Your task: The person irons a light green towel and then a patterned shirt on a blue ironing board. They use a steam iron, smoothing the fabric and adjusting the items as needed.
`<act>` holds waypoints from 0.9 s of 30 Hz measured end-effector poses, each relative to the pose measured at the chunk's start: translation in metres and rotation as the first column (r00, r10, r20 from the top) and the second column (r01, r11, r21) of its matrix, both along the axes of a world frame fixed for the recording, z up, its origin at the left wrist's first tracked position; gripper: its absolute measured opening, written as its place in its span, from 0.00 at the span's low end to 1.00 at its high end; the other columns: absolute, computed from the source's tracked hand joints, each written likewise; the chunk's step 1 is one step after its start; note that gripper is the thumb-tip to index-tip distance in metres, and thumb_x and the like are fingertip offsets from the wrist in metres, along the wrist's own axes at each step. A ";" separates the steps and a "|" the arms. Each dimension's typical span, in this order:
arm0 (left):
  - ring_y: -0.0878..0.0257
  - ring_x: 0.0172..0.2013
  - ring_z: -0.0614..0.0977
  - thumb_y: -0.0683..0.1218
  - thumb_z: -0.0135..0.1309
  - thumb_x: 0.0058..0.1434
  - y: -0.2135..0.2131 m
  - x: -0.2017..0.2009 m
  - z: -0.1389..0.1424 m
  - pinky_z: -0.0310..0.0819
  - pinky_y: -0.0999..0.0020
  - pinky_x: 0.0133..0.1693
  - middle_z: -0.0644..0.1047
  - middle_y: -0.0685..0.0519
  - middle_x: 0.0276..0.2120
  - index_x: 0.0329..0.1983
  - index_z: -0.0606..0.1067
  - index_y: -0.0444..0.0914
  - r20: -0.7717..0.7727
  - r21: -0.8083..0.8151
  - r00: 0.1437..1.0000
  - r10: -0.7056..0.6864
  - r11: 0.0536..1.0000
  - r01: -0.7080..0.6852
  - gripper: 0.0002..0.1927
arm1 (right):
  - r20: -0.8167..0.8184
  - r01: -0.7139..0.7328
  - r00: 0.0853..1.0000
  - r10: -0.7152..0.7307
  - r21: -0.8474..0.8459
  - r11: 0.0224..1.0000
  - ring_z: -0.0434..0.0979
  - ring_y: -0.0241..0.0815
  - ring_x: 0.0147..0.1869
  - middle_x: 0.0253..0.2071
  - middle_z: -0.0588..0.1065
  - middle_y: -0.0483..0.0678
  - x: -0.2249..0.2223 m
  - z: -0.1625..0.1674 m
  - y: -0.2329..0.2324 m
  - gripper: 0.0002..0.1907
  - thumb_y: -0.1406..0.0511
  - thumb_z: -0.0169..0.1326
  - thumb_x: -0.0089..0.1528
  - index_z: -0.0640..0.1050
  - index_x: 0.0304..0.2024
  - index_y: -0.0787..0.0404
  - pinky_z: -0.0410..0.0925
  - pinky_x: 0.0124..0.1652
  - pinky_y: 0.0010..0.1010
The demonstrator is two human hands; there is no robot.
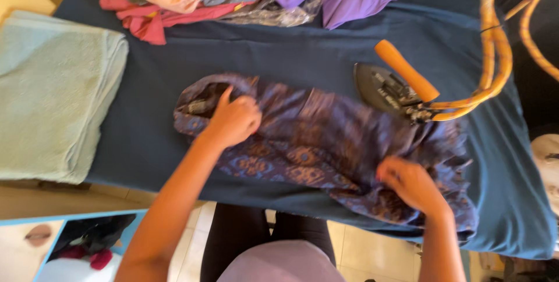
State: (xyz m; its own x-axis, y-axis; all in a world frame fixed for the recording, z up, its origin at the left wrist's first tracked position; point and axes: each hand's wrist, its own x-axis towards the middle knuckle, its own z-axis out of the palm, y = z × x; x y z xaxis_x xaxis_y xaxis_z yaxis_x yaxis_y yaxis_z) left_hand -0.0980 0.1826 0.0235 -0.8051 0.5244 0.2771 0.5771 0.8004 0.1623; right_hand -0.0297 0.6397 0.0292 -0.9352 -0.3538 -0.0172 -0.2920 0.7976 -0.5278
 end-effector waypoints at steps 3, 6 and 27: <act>0.59 0.44 0.85 0.48 0.60 0.56 -0.030 0.018 0.028 0.71 0.54 0.54 0.84 0.57 0.34 0.30 0.82 0.42 0.651 0.074 0.756 -0.069 0.997 0.027 0.05 | 0.227 0.051 0.973 -0.032 -0.079 0.996 0.84 0.50 0.38 0.32 0.83 0.46 0.008 0.028 0.017 0.07 0.63 0.60 0.57 0.81 0.37 0.56 0.74 0.38 0.38; 0.57 0.42 0.87 0.50 0.62 0.55 -0.026 0.029 0.052 0.78 0.63 0.46 0.85 0.51 0.38 0.45 0.81 0.40 0.673 0.278 0.730 -0.118 0.955 -0.101 0.16 | -0.302 0.164 0.937 -0.175 -0.060 0.985 0.82 0.54 0.41 0.38 0.79 0.49 -0.034 0.046 0.027 0.09 0.62 0.60 0.62 0.78 0.42 0.60 0.72 0.42 0.42; 0.49 0.51 0.81 0.44 0.59 0.60 -0.041 0.015 0.036 0.74 0.59 0.51 0.81 0.47 0.49 0.48 0.79 0.38 0.165 0.478 0.968 0.189 0.843 -0.246 0.13 | -0.739 0.645 0.664 -0.114 0.489 0.587 0.75 0.56 0.58 0.41 0.80 0.52 -0.307 0.009 0.101 0.27 0.44 0.53 0.71 0.78 0.42 0.62 0.68 0.44 0.51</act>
State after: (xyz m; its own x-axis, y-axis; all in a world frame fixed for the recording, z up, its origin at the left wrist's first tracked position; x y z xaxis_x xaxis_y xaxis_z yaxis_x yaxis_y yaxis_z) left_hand -0.0832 0.1419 0.0593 -0.9219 0.1502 0.3570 0.3538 0.7020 0.6181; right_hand -0.3366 0.7409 0.0378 -0.8555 -0.0872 0.5104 0.1211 0.9246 0.3611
